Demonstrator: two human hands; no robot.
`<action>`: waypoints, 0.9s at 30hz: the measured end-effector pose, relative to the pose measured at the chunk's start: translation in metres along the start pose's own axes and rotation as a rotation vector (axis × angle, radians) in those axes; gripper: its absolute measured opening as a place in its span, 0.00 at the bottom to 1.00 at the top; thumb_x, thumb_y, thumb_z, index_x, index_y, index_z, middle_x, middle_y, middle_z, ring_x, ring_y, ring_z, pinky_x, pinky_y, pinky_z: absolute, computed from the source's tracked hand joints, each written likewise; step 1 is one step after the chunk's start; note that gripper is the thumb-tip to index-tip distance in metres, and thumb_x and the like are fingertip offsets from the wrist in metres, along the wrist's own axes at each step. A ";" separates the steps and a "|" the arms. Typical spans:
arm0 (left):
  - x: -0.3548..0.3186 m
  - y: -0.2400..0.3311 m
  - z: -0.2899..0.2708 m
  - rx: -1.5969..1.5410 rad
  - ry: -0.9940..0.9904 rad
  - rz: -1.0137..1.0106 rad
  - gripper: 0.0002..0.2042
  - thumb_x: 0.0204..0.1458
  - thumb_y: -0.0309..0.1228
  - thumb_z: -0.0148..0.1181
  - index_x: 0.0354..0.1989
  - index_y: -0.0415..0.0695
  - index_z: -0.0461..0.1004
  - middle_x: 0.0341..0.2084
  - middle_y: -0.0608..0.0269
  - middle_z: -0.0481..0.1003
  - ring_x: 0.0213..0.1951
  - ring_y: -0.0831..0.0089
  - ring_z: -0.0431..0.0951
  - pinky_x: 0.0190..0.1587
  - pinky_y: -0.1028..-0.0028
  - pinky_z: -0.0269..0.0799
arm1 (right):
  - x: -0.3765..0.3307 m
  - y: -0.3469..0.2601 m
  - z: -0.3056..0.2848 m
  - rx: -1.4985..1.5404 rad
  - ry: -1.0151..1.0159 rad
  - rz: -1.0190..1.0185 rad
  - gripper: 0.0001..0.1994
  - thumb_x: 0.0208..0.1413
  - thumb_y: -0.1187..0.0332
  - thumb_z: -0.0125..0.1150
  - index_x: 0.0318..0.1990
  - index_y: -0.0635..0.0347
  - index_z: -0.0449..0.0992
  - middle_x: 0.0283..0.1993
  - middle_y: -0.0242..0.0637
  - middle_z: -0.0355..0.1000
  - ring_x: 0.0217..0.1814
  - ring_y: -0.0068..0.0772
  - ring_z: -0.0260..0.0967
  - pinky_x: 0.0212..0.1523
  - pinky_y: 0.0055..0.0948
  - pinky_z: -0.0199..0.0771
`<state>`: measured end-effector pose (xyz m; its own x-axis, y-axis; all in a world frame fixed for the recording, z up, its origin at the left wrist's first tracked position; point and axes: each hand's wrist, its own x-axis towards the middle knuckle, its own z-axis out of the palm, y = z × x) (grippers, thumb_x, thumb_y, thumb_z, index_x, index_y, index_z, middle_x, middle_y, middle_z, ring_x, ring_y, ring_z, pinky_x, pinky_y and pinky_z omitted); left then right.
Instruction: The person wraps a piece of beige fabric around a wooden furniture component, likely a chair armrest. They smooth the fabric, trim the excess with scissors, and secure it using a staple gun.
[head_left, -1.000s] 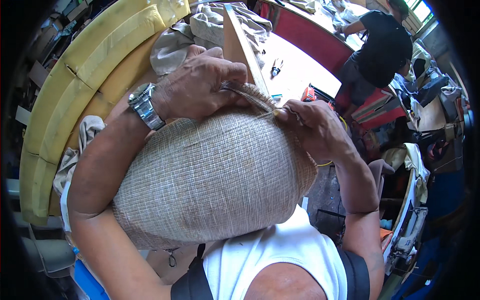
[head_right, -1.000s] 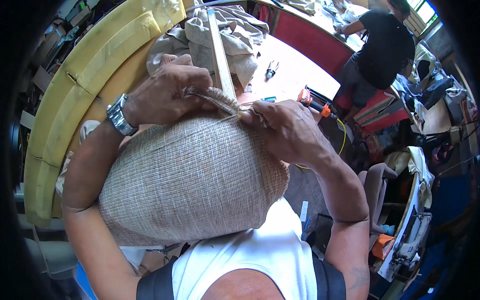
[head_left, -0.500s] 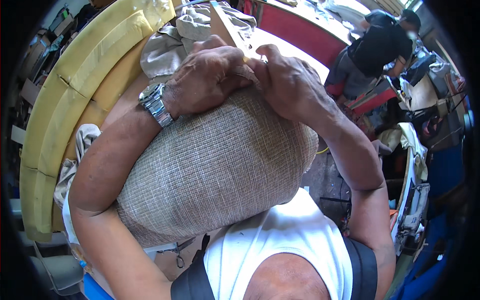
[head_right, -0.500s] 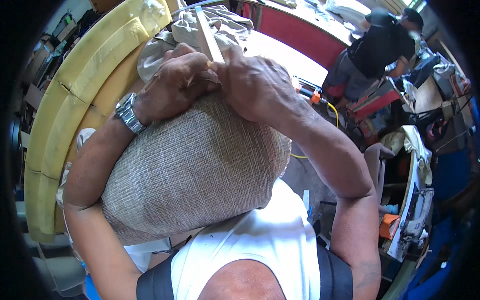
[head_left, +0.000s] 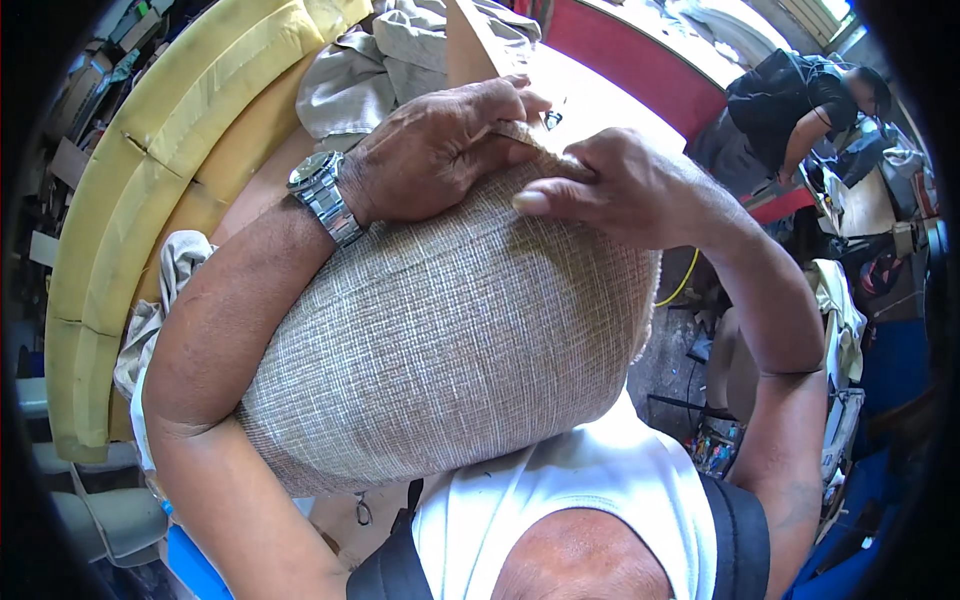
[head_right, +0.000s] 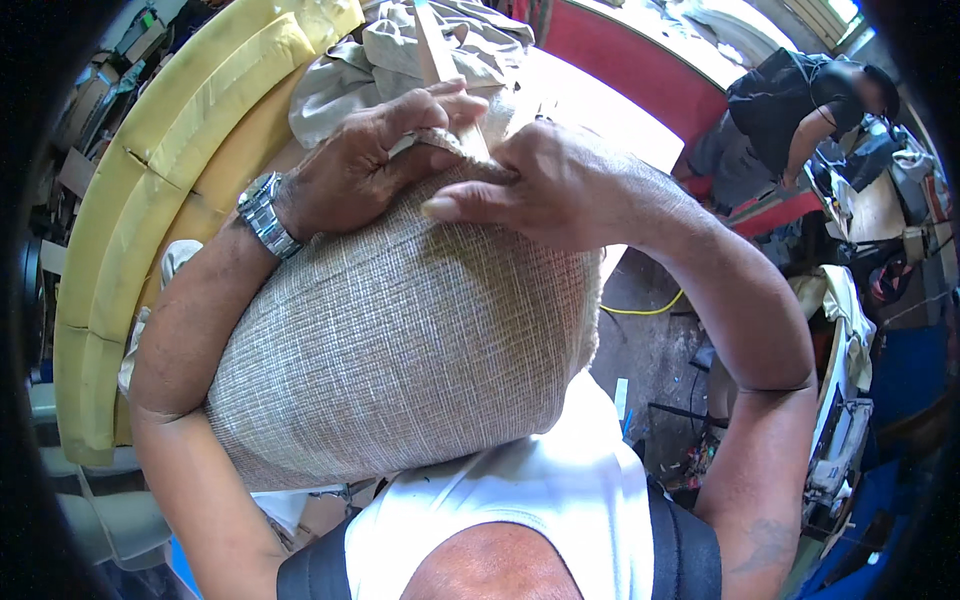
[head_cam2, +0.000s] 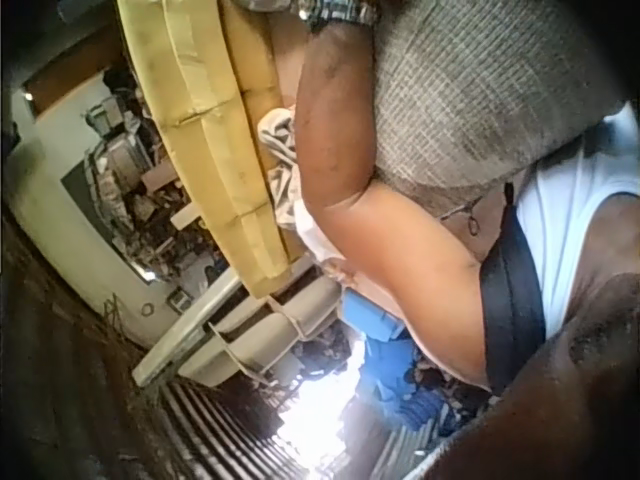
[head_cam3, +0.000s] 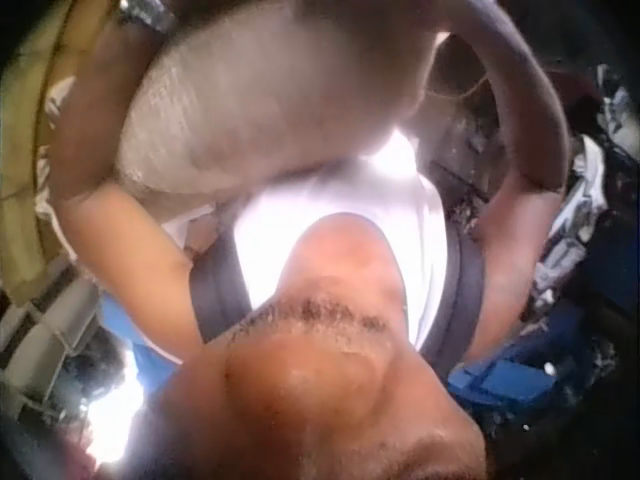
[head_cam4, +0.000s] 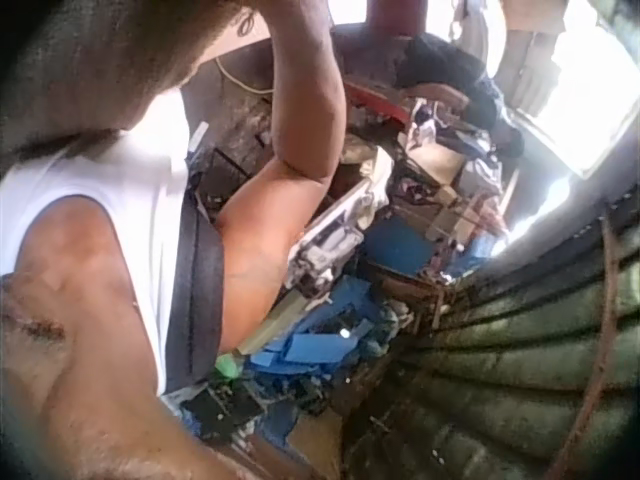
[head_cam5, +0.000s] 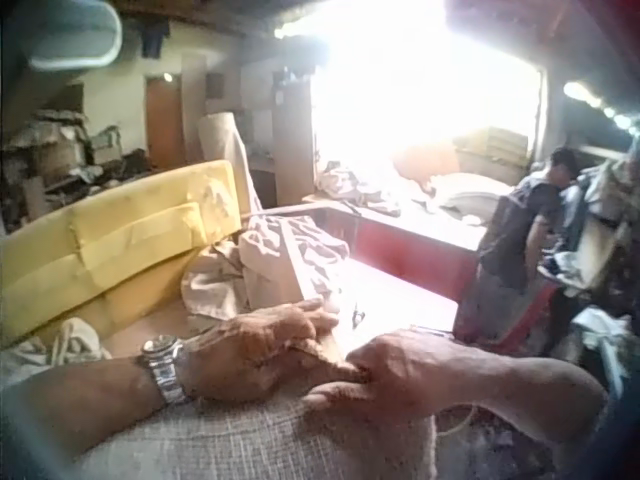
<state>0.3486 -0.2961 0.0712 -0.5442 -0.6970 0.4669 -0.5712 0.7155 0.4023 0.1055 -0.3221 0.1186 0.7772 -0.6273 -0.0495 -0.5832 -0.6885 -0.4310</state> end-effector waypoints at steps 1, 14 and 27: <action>0.000 -0.002 -0.002 0.042 -0.005 0.042 0.10 0.64 0.30 0.58 0.53 0.47 0.71 0.63 0.54 0.74 0.65 0.56 0.73 0.61 0.57 0.77 | 0.001 -0.001 -0.003 -0.001 -0.044 0.024 0.38 0.56 0.33 0.64 0.24 0.70 0.75 0.17 0.43 0.66 0.19 0.32 0.65 0.24 0.38 0.65; 0.034 -0.013 -0.003 0.138 -0.014 0.120 0.10 0.60 0.30 0.65 0.44 0.42 0.71 0.51 0.51 0.79 0.48 0.55 0.83 0.49 0.61 0.79 | 0.033 0.094 0.026 0.479 -0.023 -0.266 0.22 0.64 0.46 0.63 0.38 0.59 0.85 0.26 0.30 0.78 0.26 0.18 0.73 0.30 0.27 0.76; -0.114 0.090 -0.144 0.708 0.281 -0.999 0.20 0.70 0.39 0.51 0.65 0.43 0.71 0.58 0.58 0.77 0.61 0.69 0.75 0.63 0.72 0.67 | 0.068 0.149 0.094 0.727 0.336 -0.736 0.18 0.60 0.53 0.62 0.30 0.59 0.73 0.29 0.35 0.68 0.33 0.36 0.65 0.37 0.39 0.63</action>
<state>0.4475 -0.1452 0.1671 0.4149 -0.8225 0.3891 -0.9094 -0.3611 0.2063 0.0934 -0.4332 -0.0335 0.7100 -0.2926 0.6405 0.3645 -0.6255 -0.6898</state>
